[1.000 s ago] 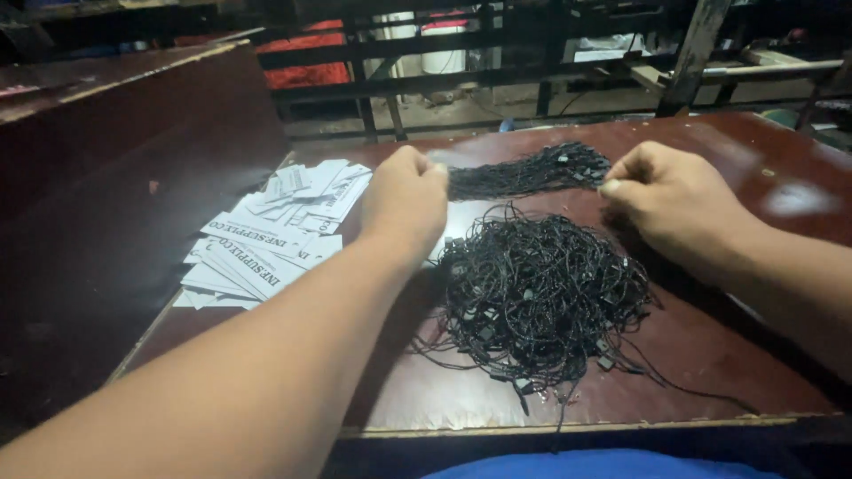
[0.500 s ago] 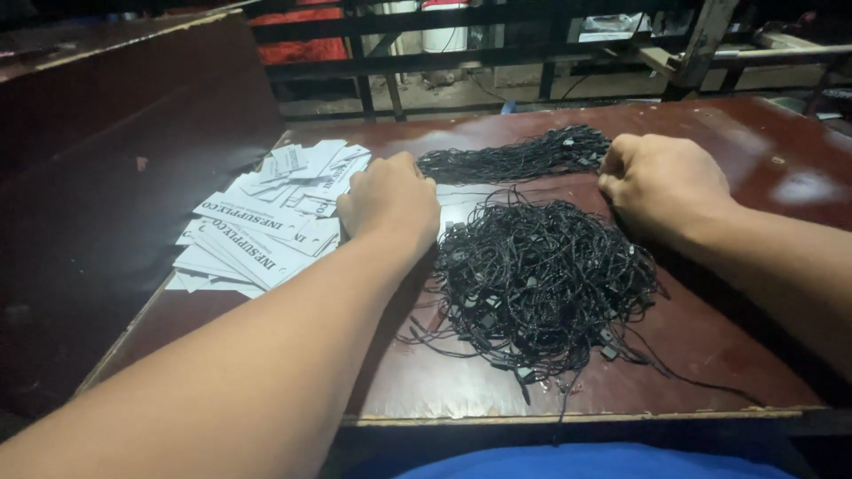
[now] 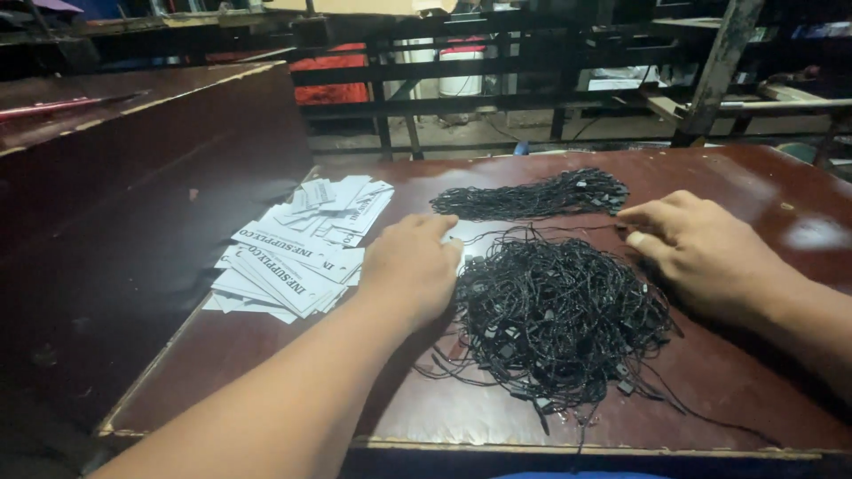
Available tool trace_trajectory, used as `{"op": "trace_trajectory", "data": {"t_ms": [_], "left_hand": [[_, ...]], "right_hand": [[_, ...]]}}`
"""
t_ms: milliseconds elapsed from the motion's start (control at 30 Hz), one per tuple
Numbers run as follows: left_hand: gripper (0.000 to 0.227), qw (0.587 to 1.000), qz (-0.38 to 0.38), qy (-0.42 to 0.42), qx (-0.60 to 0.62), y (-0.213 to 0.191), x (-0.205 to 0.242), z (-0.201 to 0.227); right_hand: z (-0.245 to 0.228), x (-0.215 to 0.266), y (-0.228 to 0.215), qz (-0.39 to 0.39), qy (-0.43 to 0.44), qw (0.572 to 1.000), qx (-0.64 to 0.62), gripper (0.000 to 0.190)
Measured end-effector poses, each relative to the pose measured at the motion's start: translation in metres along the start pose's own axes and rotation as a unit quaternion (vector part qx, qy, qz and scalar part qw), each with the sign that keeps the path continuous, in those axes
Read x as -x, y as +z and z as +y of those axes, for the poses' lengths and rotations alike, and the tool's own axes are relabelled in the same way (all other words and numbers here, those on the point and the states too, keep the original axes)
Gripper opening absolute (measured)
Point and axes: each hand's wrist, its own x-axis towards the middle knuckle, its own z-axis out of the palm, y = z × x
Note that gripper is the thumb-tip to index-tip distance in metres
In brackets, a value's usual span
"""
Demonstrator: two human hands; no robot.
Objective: The person repeatedly picks up tangled black cables from a pile on a table, untangles them by hand, and places them into a separate pile. The action is continuous throughout the clip.
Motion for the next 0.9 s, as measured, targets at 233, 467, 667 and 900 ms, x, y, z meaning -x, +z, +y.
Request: {"op": "trace_trajectory", "data": {"t_ms": [233, 467, 667, 900], "left_hand": [[0.050, 0.993, -0.081, -0.017, -0.088, -0.015, 0.013, 0.021], [0.072, 0.990, -0.093, -0.086, -0.059, -0.034, 0.023, 0.038], [0.074, 0.984, -0.125, -0.111, -0.058, -0.045, 0.025, 0.050], [0.077, 0.974, -0.155, -0.136, -0.099, -0.044, 0.015, 0.054]], "right_hand": [[0.014, -0.011, 0.012, -0.028, -0.071, 0.992, 0.104, 0.049], [-0.002, -0.005, 0.001, -0.068, 0.035, 0.992, 0.100, 0.053], [-0.021, 0.001, -0.010, -0.087, 0.081, 0.988, 0.096, 0.061], [-0.028, -0.004, -0.008, -0.111, 0.096, 0.980, 0.133, 0.066]]}}
